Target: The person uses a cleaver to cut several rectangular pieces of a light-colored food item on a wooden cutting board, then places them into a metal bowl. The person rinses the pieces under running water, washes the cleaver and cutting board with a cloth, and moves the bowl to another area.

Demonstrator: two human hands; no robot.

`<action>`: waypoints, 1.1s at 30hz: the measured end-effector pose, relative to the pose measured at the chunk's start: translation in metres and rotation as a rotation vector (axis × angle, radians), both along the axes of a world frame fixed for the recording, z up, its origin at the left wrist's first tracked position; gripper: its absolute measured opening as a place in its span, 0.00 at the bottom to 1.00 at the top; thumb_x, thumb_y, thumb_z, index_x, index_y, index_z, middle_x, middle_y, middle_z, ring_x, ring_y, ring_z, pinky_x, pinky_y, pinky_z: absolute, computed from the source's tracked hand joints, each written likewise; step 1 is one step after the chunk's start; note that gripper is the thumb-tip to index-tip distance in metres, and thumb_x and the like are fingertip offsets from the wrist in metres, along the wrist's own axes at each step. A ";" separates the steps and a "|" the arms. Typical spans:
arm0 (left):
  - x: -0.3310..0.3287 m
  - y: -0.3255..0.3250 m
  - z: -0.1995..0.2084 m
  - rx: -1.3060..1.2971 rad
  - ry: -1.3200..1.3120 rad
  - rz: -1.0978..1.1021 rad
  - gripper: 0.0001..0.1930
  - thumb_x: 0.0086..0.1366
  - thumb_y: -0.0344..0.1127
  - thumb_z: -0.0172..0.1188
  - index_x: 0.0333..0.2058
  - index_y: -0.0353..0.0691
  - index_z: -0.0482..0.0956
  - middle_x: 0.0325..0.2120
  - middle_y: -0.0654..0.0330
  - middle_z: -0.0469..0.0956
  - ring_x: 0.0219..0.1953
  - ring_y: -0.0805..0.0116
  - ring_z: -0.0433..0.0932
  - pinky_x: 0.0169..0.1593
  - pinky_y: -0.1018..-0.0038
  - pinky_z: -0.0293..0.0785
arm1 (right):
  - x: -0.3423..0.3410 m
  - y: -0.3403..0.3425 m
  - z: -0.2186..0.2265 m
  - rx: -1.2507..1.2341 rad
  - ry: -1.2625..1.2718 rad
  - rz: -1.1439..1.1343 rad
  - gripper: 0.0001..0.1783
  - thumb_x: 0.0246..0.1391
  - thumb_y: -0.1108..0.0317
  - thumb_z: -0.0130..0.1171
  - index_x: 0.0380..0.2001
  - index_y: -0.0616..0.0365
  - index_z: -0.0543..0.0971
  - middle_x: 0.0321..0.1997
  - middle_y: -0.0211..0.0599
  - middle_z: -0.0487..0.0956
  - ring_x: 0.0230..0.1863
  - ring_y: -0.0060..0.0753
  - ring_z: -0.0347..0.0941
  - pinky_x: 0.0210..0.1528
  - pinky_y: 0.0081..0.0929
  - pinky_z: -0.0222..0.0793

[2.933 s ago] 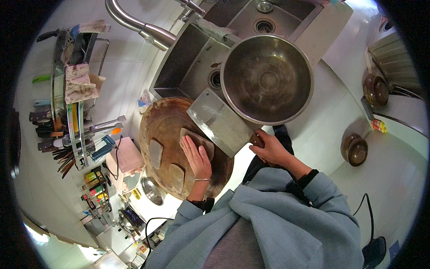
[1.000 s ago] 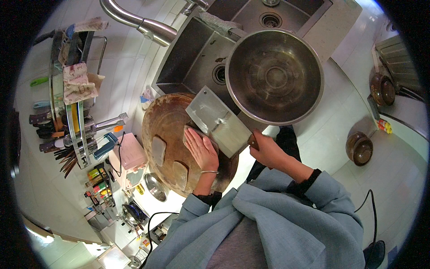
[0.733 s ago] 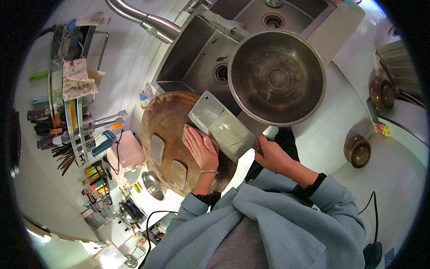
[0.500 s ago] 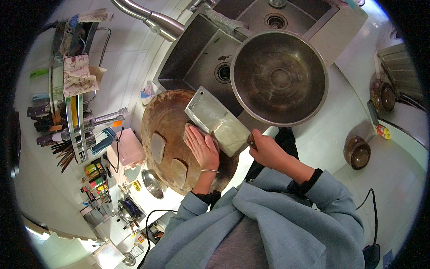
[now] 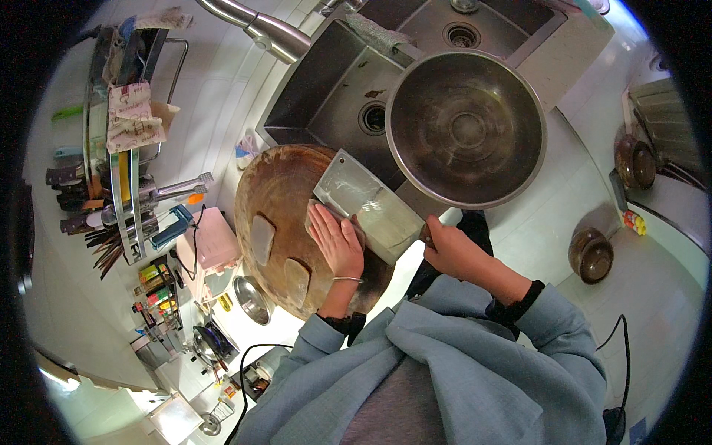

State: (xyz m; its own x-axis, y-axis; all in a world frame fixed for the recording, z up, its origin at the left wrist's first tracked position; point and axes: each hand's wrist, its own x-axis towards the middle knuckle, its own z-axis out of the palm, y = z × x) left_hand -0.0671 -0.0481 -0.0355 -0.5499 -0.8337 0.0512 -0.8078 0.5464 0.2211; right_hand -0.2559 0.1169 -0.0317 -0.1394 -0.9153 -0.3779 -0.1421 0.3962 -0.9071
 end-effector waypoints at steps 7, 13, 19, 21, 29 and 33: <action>0.000 -0.001 -0.003 -0.007 0.014 -0.009 0.34 0.73 0.49 0.35 0.67 0.29 0.44 0.68 0.41 0.44 0.71 0.47 0.43 0.70 0.53 0.36 | 0.003 -0.028 -0.005 -0.075 0.070 -0.007 0.15 0.52 0.73 0.54 0.39 0.66 0.62 0.29 0.61 0.76 0.35 0.66 0.74 0.36 0.51 0.69; 0.011 -0.005 0.009 0.244 0.373 0.028 0.30 0.75 0.44 0.36 0.67 0.29 0.45 0.69 0.45 0.46 0.71 0.53 0.44 0.70 0.62 0.39 | -0.003 -0.041 0.003 -0.088 0.076 0.008 0.15 0.52 0.72 0.54 0.39 0.66 0.62 0.33 0.61 0.77 0.37 0.64 0.74 0.38 0.49 0.69; 0.022 -0.015 0.017 0.327 0.654 0.207 0.27 0.75 0.40 0.37 0.66 0.29 0.48 0.68 0.47 0.50 0.70 0.56 0.49 0.69 0.69 0.44 | -0.018 -0.034 0.008 0.070 -0.315 0.055 0.29 0.60 0.58 0.54 0.57 0.64 0.60 0.35 0.45 0.77 0.31 0.38 0.75 0.35 0.35 0.73; 0.023 -0.018 0.017 0.314 0.680 0.203 0.27 0.75 0.38 0.38 0.66 0.29 0.49 0.68 0.46 0.51 0.70 0.56 0.50 0.69 0.68 0.45 | -0.021 -0.031 0.007 0.076 -0.499 -0.006 0.37 0.64 0.51 0.50 0.67 0.60 0.54 0.33 0.36 0.74 0.29 0.26 0.72 0.32 0.29 0.73; 0.015 -0.017 0.018 0.094 0.251 -0.008 0.27 0.72 0.33 0.42 0.66 0.30 0.51 0.66 0.40 0.52 0.68 0.45 0.51 0.69 0.61 0.47 | -0.019 -0.027 0.004 0.112 -0.763 -0.033 0.35 0.68 0.50 0.40 0.71 0.49 0.45 0.25 0.27 0.68 0.21 0.18 0.66 0.21 0.20 0.67; 0.010 -0.011 0.008 0.065 0.067 -0.005 0.33 0.73 0.48 0.36 0.67 0.29 0.46 0.67 0.39 0.46 0.70 0.45 0.45 0.70 0.55 0.39 | -0.017 -0.031 0.008 0.150 -0.487 -0.004 0.28 0.69 0.53 0.40 0.65 0.56 0.56 0.20 0.30 0.69 0.15 0.21 0.64 0.15 0.22 0.65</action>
State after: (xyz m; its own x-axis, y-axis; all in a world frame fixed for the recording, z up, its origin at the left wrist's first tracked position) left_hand -0.0571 -0.0589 -0.0280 -0.5515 -0.8335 0.0336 -0.7872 0.5334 0.3095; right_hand -0.2725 0.0857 -0.0235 0.0829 -0.8457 -0.5272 0.2850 0.5271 -0.8006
